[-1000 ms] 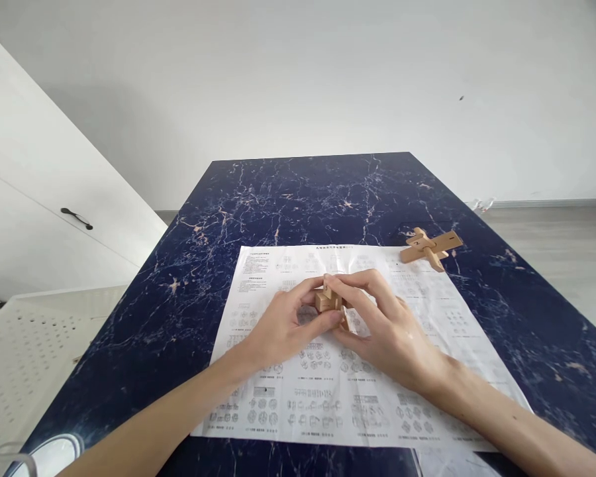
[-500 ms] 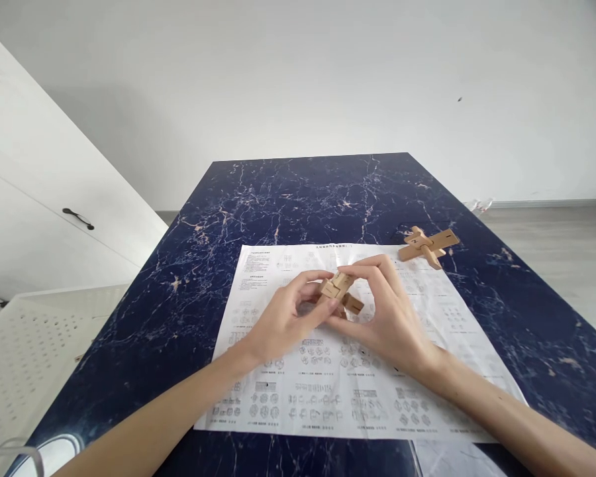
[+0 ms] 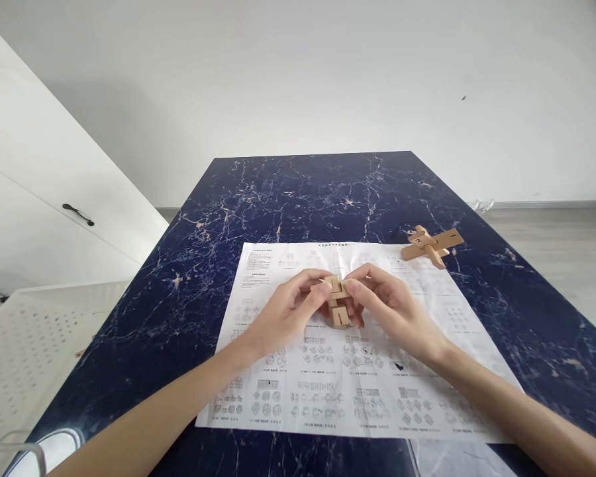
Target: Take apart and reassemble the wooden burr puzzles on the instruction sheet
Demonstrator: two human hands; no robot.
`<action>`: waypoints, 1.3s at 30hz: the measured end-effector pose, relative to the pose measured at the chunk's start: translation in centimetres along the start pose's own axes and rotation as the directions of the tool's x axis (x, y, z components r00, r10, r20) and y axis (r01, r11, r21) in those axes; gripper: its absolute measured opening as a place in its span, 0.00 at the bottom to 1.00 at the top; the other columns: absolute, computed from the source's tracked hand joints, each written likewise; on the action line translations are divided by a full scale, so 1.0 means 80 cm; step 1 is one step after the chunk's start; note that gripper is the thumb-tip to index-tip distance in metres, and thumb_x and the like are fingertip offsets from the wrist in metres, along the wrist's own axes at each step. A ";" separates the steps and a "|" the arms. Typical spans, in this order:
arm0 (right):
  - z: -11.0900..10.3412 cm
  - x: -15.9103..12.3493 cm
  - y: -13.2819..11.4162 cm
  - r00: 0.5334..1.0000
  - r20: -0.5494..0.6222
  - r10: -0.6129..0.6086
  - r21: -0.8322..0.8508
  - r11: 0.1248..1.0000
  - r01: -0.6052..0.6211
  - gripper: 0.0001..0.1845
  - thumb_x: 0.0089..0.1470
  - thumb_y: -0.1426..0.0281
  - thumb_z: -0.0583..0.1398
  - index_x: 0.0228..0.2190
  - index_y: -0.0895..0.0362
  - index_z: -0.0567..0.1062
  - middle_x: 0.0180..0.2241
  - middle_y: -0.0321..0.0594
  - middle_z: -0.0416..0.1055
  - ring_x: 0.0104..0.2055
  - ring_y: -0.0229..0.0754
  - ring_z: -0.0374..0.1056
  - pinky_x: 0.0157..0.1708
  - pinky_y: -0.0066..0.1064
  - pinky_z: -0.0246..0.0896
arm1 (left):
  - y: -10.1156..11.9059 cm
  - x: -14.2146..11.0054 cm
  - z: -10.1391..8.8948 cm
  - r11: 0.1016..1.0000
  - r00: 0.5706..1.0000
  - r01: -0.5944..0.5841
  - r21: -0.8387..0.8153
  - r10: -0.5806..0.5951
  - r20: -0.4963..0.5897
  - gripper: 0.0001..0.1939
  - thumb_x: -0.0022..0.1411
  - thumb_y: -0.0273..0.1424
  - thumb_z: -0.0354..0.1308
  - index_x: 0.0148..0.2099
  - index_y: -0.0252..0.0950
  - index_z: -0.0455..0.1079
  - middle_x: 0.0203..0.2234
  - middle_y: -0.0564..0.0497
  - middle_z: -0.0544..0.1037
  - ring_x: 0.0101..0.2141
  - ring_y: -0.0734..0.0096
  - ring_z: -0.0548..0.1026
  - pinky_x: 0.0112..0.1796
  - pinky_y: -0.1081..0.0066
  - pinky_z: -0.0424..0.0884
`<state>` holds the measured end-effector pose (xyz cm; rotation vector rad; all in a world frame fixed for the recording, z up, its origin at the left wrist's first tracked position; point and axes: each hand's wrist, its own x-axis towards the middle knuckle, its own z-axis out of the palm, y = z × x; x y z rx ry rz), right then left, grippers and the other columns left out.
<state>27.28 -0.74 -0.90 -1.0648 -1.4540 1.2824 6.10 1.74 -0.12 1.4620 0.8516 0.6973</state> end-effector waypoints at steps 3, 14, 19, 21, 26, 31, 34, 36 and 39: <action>0.000 0.001 -0.003 0.999 0.025 0.039 0.031 0.999 -0.040 0.20 0.71 0.51 0.60 0.36 0.54 0.73 0.24 0.34 0.73 0.23 0.39 0.71 0.26 0.32 0.71 | 0.000 0.000 -0.001 1.000 0.998 -0.016 -0.012 0.017 0.063 0.22 0.75 0.48 0.59 0.59 0.38 0.73 0.47 0.43 0.82 0.45 0.58 0.82 0.46 0.60 0.79; 0.001 0.001 0.004 1.000 0.010 0.015 0.047 0.999 -0.015 0.19 0.70 0.51 0.61 0.39 0.55 0.73 0.26 0.33 0.73 0.24 0.36 0.68 0.25 0.30 0.68 | -0.003 0.001 0.000 0.997 0.997 -0.028 -0.073 0.033 0.072 0.20 0.74 0.44 0.62 0.60 0.37 0.71 0.46 0.44 0.81 0.45 0.59 0.82 0.47 0.60 0.79; 0.003 0.000 0.007 1.000 0.023 -0.022 0.035 0.999 0.021 0.17 0.71 0.53 0.62 0.39 0.54 0.72 0.26 0.33 0.73 0.25 0.37 0.67 0.25 0.31 0.66 | 0.000 0.001 -0.001 0.995 0.997 -0.082 0.066 0.081 0.013 0.24 0.79 0.49 0.49 0.53 0.36 0.75 0.44 0.44 0.80 0.42 0.61 0.79 0.45 0.61 0.76; 0.003 0.000 0.008 0.999 0.032 -0.038 0.030 0.999 0.037 0.16 0.71 0.54 0.62 0.40 0.54 0.72 0.26 0.33 0.73 0.25 0.37 0.67 0.26 0.30 0.65 | 0.000 0.001 -0.001 0.994 0.997 -0.076 0.076 0.075 0.011 0.24 0.79 0.50 0.49 0.52 0.35 0.74 0.43 0.44 0.80 0.41 0.62 0.78 0.43 0.62 0.76; 0.001 -0.002 0.005 0.999 0.043 -0.029 -0.003 1.000 0.029 0.16 0.71 0.54 0.61 0.39 0.54 0.72 0.26 0.33 0.72 0.27 0.37 0.67 0.28 0.31 0.64 | -0.003 0.001 0.001 0.992 0.994 -0.110 0.066 0.109 0.026 0.21 0.80 0.48 0.50 0.51 0.35 0.73 0.38 0.48 0.78 0.38 0.64 0.78 0.40 0.66 0.75; -0.001 -0.003 -0.001 0.999 0.045 -0.004 -0.036 0.999 0.006 0.18 0.71 0.53 0.61 0.38 0.54 0.72 0.24 0.32 0.69 0.26 0.37 0.65 0.28 0.32 0.61 | -0.006 -0.001 0.001 0.982 0.991 -0.129 0.139 0.130 0.000 0.19 0.79 0.47 0.51 0.49 0.37 0.72 0.37 0.50 0.77 0.35 0.67 0.76 0.37 0.68 0.71; -0.002 -0.003 -0.002 0.998 0.057 0.020 -0.043 0.999 -0.018 0.18 0.71 0.52 0.61 0.37 0.54 0.72 0.24 0.32 0.69 0.26 0.38 0.64 0.28 0.33 0.60 | -0.008 -0.001 0.002 0.973 0.990 -0.132 0.189 0.138 -0.018 0.18 0.79 0.46 0.51 0.46 0.37 0.71 0.34 0.51 0.77 0.32 0.69 0.73 0.33 0.69 0.68; -0.002 -0.004 -0.003 0.997 0.065 0.034 -0.040 0.999 -0.031 0.18 0.71 0.52 0.61 0.37 0.54 0.72 0.24 0.32 0.69 0.25 0.38 0.64 0.28 0.33 0.60 | -0.008 -0.002 0.002 0.966 0.989 -0.139 0.217 0.148 -0.022 0.18 0.79 0.46 0.51 0.45 0.37 0.70 0.33 0.51 0.77 0.31 0.69 0.73 0.32 0.69 0.67; -0.002 -0.004 -0.003 0.996 0.075 0.049 -0.017 0.999 -0.048 0.18 0.71 0.52 0.60 0.37 0.54 0.72 0.23 0.31 0.67 0.25 0.37 0.63 0.28 0.33 0.58 | -0.008 -0.003 0.002 0.955 0.986 -0.158 0.251 0.167 -0.018 0.18 0.79 0.45 0.51 0.43 0.37 0.69 0.34 0.50 0.78 0.31 0.69 0.74 0.32 0.69 0.66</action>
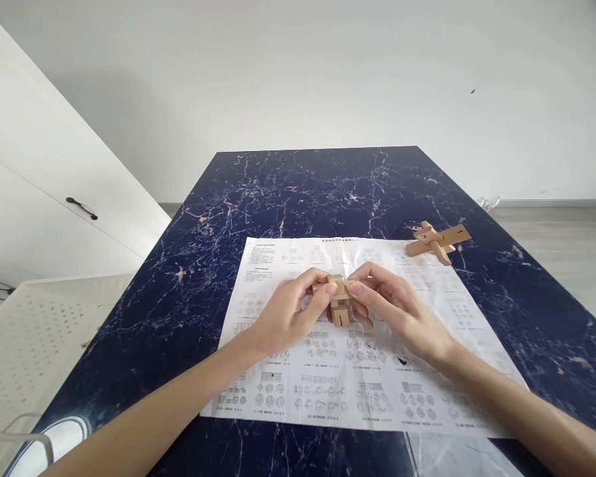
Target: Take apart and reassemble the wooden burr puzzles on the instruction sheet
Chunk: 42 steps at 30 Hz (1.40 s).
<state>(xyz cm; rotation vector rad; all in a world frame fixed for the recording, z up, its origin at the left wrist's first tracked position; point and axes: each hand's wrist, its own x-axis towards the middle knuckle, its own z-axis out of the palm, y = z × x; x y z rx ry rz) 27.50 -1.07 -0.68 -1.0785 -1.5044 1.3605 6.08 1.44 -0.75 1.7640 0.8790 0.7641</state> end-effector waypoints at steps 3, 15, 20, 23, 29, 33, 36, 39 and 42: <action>0.000 0.000 0.000 1.000 0.011 0.007 0.026 1.000 -0.007 0.18 0.70 0.52 0.61 0.36 0.54 0.72 0.22 0.30 0.66 0.24 0.36 0.61 0.27 0.32 0.57 | 0.001 -0.001 0.000 1.000 1.000 -0.030 0.003 0.030 -0.001 0.17 0.80 0.44 0.51 0.44 0.37 0.70 0.33 0.51 0.78 0.30 0.70 0.73 0.32 0.70 0.66; 0.002 0.005 0.005 0.994 -0.003 0.113 0.006 0.994 -0.113 0.24 0.71 0.48 0.59 0.31 0.53 0.69 0.18 0.30 0.69 0.20 0.35 0.61 0.26 0.31 0.57 | 0.007 0.007 -0.002 0.947 0.992 0.114 -0.301 -0.092 0.088 0.18 0.80 0.47 0.50 0.51 0.38 0.70 0.31 0.52 0.79 0.32 0.66 0.80 0.36 0.65 0.77; 0.002 0.003 0.006 0.991 0.017 0.129 -0.060 0.990 -0.128 0.29 0.71 0.45 0.56 0.26 0.52 0.66 0.15 0.28 0.63 0.17 0.33 0.56 0.22 0.31 0.53 | 0.007 0.005 -0.006 0.933 0.985 0.160 -0.323 -0.128 0.119 0.21 0.79 0.50 0.49 0.55 0.39 0.70 0.32 0.51 0.79 0.32 0.66 0.80 0.39 0.63 0.78; 0.002 0.002 0.006 0.990 0.016 0.140 -0.053 0.989 -0.139 0.31 0.70 0.43 0.56 0.25 0.52 0.65 0.15 0.28 0.61 0.16 0.33 0.54 0.21 0.31 0.51 | 0.006 0.001 -0.007 0.921 0.973 0.209 -0.328 -0.162 0.163 0.21 0.75 0.50 0.58 0.59 0.42 0.68 0.36 0.51 0.80 0.35 0.65 0.80 0.41 0.63 0.77; 0.003 0.003 0.006 0.988 -0.006 0.152 -0.040 0.988 -0.152 0.31 0.70 0.42 0.56 0.25 0.53 0.67 0.14 0.28 0.61 0.16 0.34 0.55 0.21 0.31 0.51 | 0.000 0.001 -0.004 0.909 0.973 0.191 -0.371 -0.126 0.192 0.34 0.57 0.36 0.79 0.60 0.44 0.66 0.49 0.47 0.79 0.48 0.59 0.80 0.49 0.60 0.77; 0.001 0.003 0.006 0.995 -0.044 0.086 -0.033 0.996 -0.087 0.30 0.73 0.43 0.51 0.29 0.52 0.69 0.16 0.30 0.63 0.19 0.36 0.58 0.25 0.33 0.56 | -0.003 0.004 -0.005 0.897 0.993 0.119 -0.426 -0.100 0.068 0.29 0.60 0.35 0.77 0.59 0.42 0.68 0.47 0.47 0.79 0.45 0.63 0.80 0.46 0.64 0.77; -0.006 0.003 0.009 0.989 -0.146 -0.026 -0.148 0.989 0.004 0.25 0.73 0.47 0.54 0.33 0.52 0.71 0.26 0.34 0.69 0.27 0.40 0.65 0.31 0.35 0.62 | -0.002 0.007 -0.008 0.906 0.984 0.080 -0.416 -0.138 -0.112 0.28 0.61 0.36 0.76 0.59 0.41 0.68 0.44 0.49 0.80 0.42 0.66 0.79 0.44 0.66 0.77; -0.015 0.005 0.014 0.979 -0.087 -0.183 -0.397 0.908 0.134 0.19 0.67 0.49 0.63 0.44 0.52 0.73 0.41 0.43 0.74 0.41 0.47 0.70 0.42 0.41 0.67 | 0.000 0.008 -0.010 0.912 0.961 0.080 -0.403 -0.178 -0.212 0.30 0.61 0.37 0.76 0.60 0.41 0.68 0.44 0.48 0.80 0.42 0.66 0.79 0.44 0.65 0.78; -0.022 0.007 0.020 0.967 0.082 -0.243 -0.562 0.790 0.246 0.33 0.59 0.50 0.71 0.58 0.50 0.70 0.55 0.50 0.70 0.55 0.57 0.69 0.53 0.51 0.69 | 0.001 0.008 -0.009 0.920 0.959 0.082 -0.383 -0.178 -0.223 0.31 0.61 0.38 0.76 0.61 0.41 0.68 0.48 0.46 0.81 0.43 0.65 0.79 0.45 0.64 0.78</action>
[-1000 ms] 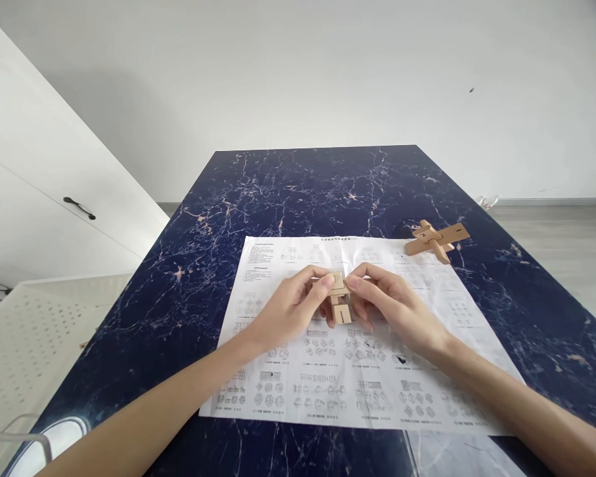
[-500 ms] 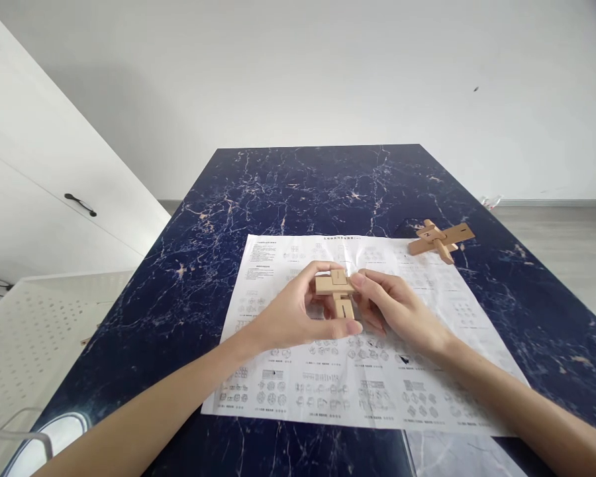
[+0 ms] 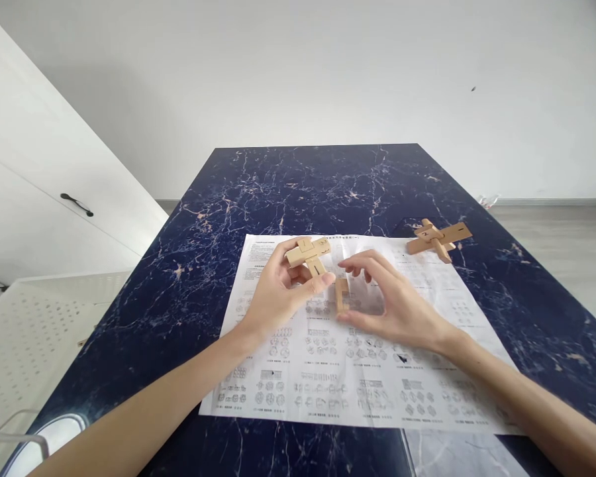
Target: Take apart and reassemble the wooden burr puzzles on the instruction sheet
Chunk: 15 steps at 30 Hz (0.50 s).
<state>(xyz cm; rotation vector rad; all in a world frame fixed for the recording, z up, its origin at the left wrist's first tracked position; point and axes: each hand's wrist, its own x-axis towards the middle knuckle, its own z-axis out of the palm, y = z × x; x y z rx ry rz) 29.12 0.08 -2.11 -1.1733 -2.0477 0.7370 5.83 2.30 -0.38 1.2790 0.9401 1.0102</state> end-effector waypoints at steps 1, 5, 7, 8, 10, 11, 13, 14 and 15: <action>0.000 0.000 0.003 0.999 0.031 -0.020 -0.045 0.999 0.022 0.38 0.57 0.51 0.72 0.61 0.49 0.68 0.57 0.51 0.68 0.58 0.60 0.67 0.55 0.54 0.69 | 0.000 0.000 0.000 1.000 1.000 -0.002 0.006 0.002 0.001 0.31 0.61 0.38 0.76 0.61 0.42 0.68 0.49 0.46 0.81 0.43 0.64 0.79 0.45 0.64 0.78; 0.004 0.000 0.008 0.996 0.077 -0.042 -0.138 0.989 0.053 0.35 0.55 0.53 0.73 0.59 0.49 0.72 0.58 0.51 0.68 0.61 0.64 0.65 0.57 0.58 0.69 | 0.002 -0.001 0.001 1.000 1.000 0.019 0.021 -0.019 0.007 0.32 0.60 0.38 0.76 0.62 0.43 0.68 0.51 0.46 0.80 0.46 0.61 0.80 0.45 0.63 0.78; 0.003 0.001 0.007 0.998 0.067 -0.011 -0.090 0.996 0.017 0.31 0.56 0.54 0.72 0.56 0.50 0.74 0.55 0.51 0.70 0.58 0.62 0.68 0.54 0.56 0.71 | 0.003 -0.002 0.001 0.999 0.999 0.035 0.030 -0.036 0.008 0.33 0.60 0.38 0.76 0.63 0.44 0.67 0.52 0.46 0.80 0.46 0.61 0.80 0.46 0.62 0.78; 0.001 0.002 0.006 0.998 0.056 0.021 -0.037 0.999 -0.019 0.30 0.56 0.54 0.72 0.56 0.50 0.74 0.54 0.50 0.71 0.55 0.60 0.70 0.52 0.54 0.72 | 0.003 -0.002 0.001 0.999 0.999 0.040 0.030 -0.040 0.010 0.33 0.60 0.38 0.76 0.63 0.44 0.67 0.52 0.46 0.80 0.46 0.61 0.80 0.47 0.61 0.78; -0.003 0.005 0.003 0.995 0.047 0.093 0.143 0.985 -0.099 0.29 0.57 0.55 0.72 0.56 0.49 0.74 0.52 0.48 0.73 0.50 0.56 0.72 0.50 0.52 0.72 | 0.002 -0.003 0.001 0.999 0.999 0.037 0.017 -0.037 0.016 0.34 0.61 0.38 0.76 0.64 0.44 0.66 0.50 0.46 0.80 0.45 0.62 0.80 0.46 0.62 0.78; -0.006 0.006 0.001 0.990 0.056 0.126 0.263 0.955 -0.136 0.30 0.56 0.55 0.72 0.56 0.49 0.74 0.52 0.47 0.74 0.50 0.55 0.72 0.51 0.51 0.72 | 0.002 -0.003 0.001 0.999 0.999 0.032 0.005 -0.032 0.021 0.34 0.60 0.38 0.76 0.64 0.44 0.66 0.49 0.47 0.80 0.45 0.62 0.80 0.46 0.62 0.78; -0.011 0.007 -0.001 0.980 0.098 0.174 0.498 0.844 -0.200 0.30 0.56 0.56 0.72 0.57 0.48 0.74 0.53 0.47 0.76 0.53 0.55 0.73 0.54 0.51 0.71 | 0.000 -0.002 0.001 0.999 0.999 0.028 -0.022 -0.027 0.034 0.34 0.61 0.37 0.76 0.64 0.44 0.66 0.47 0.48 0.80 0.44 0.63 0.79 0.45 0.63 0.78; -0.013 0.008 -0.001 0.973 0.126 0.192 0.585 0.778 -0.229 0.31 0.56 0.55 0.72 0.58 0.47 0.75 0.54 0.46 0.76 0.55 0.55 0.73 0.55 0.50 0.71 | -0.002 -0.002 0.001 0.999 0.999 0.028 -0.033 -0.026 0.042 0.34 0.61 0.37 0.76 0.64 0.44 0.66 0.48 0.47 0.80 0.44 0.63 0.79 0.44 0.63 0.78; -0.015 0.008 0.000 0.966 0.152 0.210 0.643 0.721 -0.258 0.31 0.55 0.55 0.73 0.57 0.46 0.75 0.55 0.46 0.76 0.56 0.55 0.73 0.56 0.51 0.71 | -0.003 -0.002 0.001 0.999 0.998 0.028 -0.041 -0.026 0.049 0.34 0.61 0.38 0.76 0.65 0.45 0.66 0.49 0.47 0.79 0.44 0.63 0.79 0.44 0.63 0.78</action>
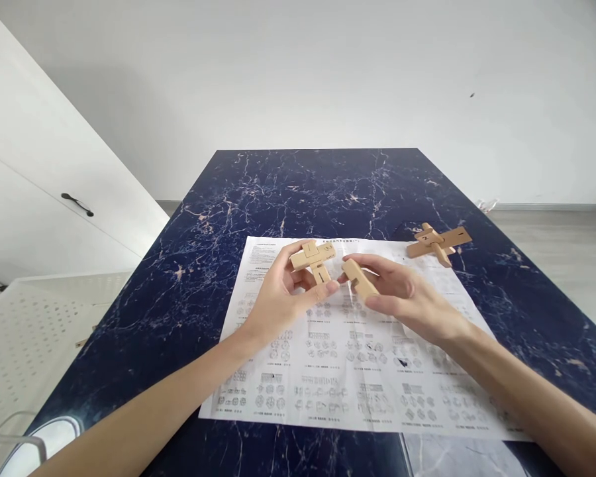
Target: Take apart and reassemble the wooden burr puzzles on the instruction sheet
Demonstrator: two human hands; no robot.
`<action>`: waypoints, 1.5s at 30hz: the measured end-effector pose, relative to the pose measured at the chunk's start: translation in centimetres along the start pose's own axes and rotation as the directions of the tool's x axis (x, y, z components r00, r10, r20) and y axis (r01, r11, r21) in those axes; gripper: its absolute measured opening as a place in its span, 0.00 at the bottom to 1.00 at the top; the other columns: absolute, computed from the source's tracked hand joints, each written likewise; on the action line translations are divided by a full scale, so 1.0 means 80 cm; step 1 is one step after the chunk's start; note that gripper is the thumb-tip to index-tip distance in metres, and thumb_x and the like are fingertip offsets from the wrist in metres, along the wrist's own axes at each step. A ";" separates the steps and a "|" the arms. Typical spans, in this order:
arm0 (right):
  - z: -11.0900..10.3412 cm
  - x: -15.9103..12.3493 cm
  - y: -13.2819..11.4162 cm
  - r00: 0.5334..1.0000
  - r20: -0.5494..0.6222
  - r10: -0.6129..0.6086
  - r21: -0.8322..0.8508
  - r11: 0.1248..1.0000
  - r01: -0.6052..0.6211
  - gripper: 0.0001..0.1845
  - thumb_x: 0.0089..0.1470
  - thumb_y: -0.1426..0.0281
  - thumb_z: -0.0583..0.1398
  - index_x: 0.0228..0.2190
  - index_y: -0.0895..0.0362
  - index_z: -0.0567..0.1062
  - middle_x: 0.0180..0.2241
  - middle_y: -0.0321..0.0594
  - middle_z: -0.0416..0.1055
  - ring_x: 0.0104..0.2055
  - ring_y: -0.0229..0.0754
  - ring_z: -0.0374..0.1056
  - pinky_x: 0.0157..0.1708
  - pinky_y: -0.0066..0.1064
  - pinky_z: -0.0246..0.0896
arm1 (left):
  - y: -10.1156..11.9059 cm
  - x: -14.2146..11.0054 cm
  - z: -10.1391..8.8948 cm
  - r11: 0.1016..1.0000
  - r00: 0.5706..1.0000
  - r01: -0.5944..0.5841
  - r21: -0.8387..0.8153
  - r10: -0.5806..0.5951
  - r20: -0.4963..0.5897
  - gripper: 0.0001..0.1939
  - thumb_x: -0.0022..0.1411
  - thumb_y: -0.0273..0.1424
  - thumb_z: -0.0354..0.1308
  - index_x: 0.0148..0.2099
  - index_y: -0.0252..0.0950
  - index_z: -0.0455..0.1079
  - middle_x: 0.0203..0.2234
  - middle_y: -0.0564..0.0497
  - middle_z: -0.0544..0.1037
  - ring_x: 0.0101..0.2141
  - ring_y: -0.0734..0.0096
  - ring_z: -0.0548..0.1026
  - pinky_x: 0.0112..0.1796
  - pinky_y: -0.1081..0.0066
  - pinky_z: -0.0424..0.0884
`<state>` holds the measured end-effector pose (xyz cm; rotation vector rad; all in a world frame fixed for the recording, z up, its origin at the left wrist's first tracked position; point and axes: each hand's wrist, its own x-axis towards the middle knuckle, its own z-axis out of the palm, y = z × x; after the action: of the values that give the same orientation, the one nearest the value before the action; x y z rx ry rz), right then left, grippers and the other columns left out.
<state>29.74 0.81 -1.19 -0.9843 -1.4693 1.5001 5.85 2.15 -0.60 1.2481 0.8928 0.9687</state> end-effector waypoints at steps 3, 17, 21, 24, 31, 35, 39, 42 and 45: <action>-0.004 0.000 0.002 0.998 0.003 0.059 0.128 0.990 -0.059 0.31 0.55 0.52 0.73 0.57 0.45 0.77 0.54 0.45 0.77 0.55 0.55 0.73 0.59 0.51 0.68 | -0.004 0.000 -0.001 1.000 1.000 -0.013 -0.002 0.013 0.017 0.34 0.61 0.38 0.76 0.65 0.45 0.66 0.51 0.47 0.79 0.43 0.64 0.78 0.45 0.63 0.77; 0.004 -0.001 -0.005 0.968 0.069 0.240 0.295 0.922 -0.250 0.29 0.70 0.41 0.54 0.32 0.53 0.71 0.23 0.28 0.57 0.18 0.32 0.37 0.21 0.32 0.41 | -0.001 -0.005 0.001 0.994 0.998 -0.025 0.105 0.018 0.067 0.36 0.61 0.40 0.76 0.66 0.45 0.64 0.45 0.48 0.79 0.39 0.65 0.76 0.44 0.61 0.75; 0.006 -0.003 -0.004 0.967 0.026 0.255 0.297 0.921 -0.251 0.19 0.71 0.51 0.58 0.49 0.52 0.76 0.28 0.30 0.65 0.20 0.33 0.42 0.23 0.32 0.46 | 0.001 -0.006 0.002 0.993 0.998 -0.021 0.117 0.014 0.064 0.36 0.62 0.39 0.75 0.66 0.45 0.63 0.45 0.48 0.79 0.39 0.65 0.76 0.43 0.62 0.75; 0.005 -0.004 -0.005 0.962 0.020 0.272 0.330 0.907 -0.263 0.24 0.70 0.57 0.60 0.63 0.48 0.71 0.40 0.37 0.73 0.23 0.35 0.53 0.24 0.32 0.55 | 0.001 -0.006 0.004 0.993 0.998 -0.024 0.119 0.017 0.057 0.35 0.62 0.39 0.75 0.65 0.45 0.64 0.44 0.48 0.79 0.40 0.64 0.76 0.43 0.62 0.75; -0.002 -0.005 0.001 0.968 0.150 0.200 0.374 0.895 -0.243 0.31 0.65 0.65 0.67 0.67 0.48 0.70 0.51 0.45 0.76 0.37 0.40 0.74 0.33 0.30 0.71 | -0.002 -0.005 0.004 0.994 0.997 -0.035 0.099 0.028 0.067 0.35 0.61 0.40 0.76 0.65 0.46 0.65 0.49 0.46 0.80 0.43 0.61 0.79 0.42 0.62 0.76; -0.005 -0.005 0.004 0.960 0.244 0.139 0.396 0.889 -0.229 0.25 0.66 0.57 0.68 0.59 0.52 0.77 0.42 0.41 0.77 0.32 0.39 0.77 0.32 0.30 0.75 | -0.001 -0.005 0.002 0.992 0.996 -0.048 0.115 0.038 0.084 0.36 0.61 0.40 0.76 0.66 0.46 0.64 0.51 0.45 0.80 0.45 0.59 0.80 0.43 0.62 0.77; -0.004 -0.004 0.003 0.961 0.255 0.103 0.390 0.899 -0.200 0.21 0.70 0.54 0.63 0.56 0.54 0.78 0.35 0.38 0.75 0.27 0.36 0.73 0.32 0.31 0.75 | 0.002 -0.006 0.004 0.983 0.995 -0.077 0.164 0.066 0.075 0.37 0.61 0.40 0.76 0.67 0.46 0.63 0.51 0.45 0.80 0.42 0.63 0.79 0.41 0.63 0.76; 0.001 -0.004 0.001 0.978 0.182 0.098 0.319 0.935 -0.153 0.21 0.72 0.53 0.60 0.53 0.56 0.80 0.38 0.42 0.76 0.31 0.38 0.73 0.37 0.34 0.75 | 0.003 -0.008 0.007 0.965 0.993 -0.111 0.239 0.099 0.064 0.37 0.60 0.39 0.76 0.66 0.46 0.64 0.49 0.46 0.81 0.42 0.61 0.79 0.41 0.63 0.76; 0.008 -0.004 0.000 0.987 0.131 0.092 0.227 0.966 -0.120 0.24 0.74 0.51 0.57 0.53 0.56 0.81 0.39 0.44 0.77 0.35 0.42 0.73 0.42 0.39 0.73 | 0.001 -0.009 0.008 0.932 0.984 -0.180 0.315 0.172 0.052 0.36 0.60 0.40 0.76 0.65 0.45 0.65 0.49 0.47 0.81 0.43 0.59 0.80 0.41 0.62 0.77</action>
<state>29.29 0.28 -1.18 -0.8542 -1.2998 1.7916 6.17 1.27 -0.45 1.6349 0.9567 0.9728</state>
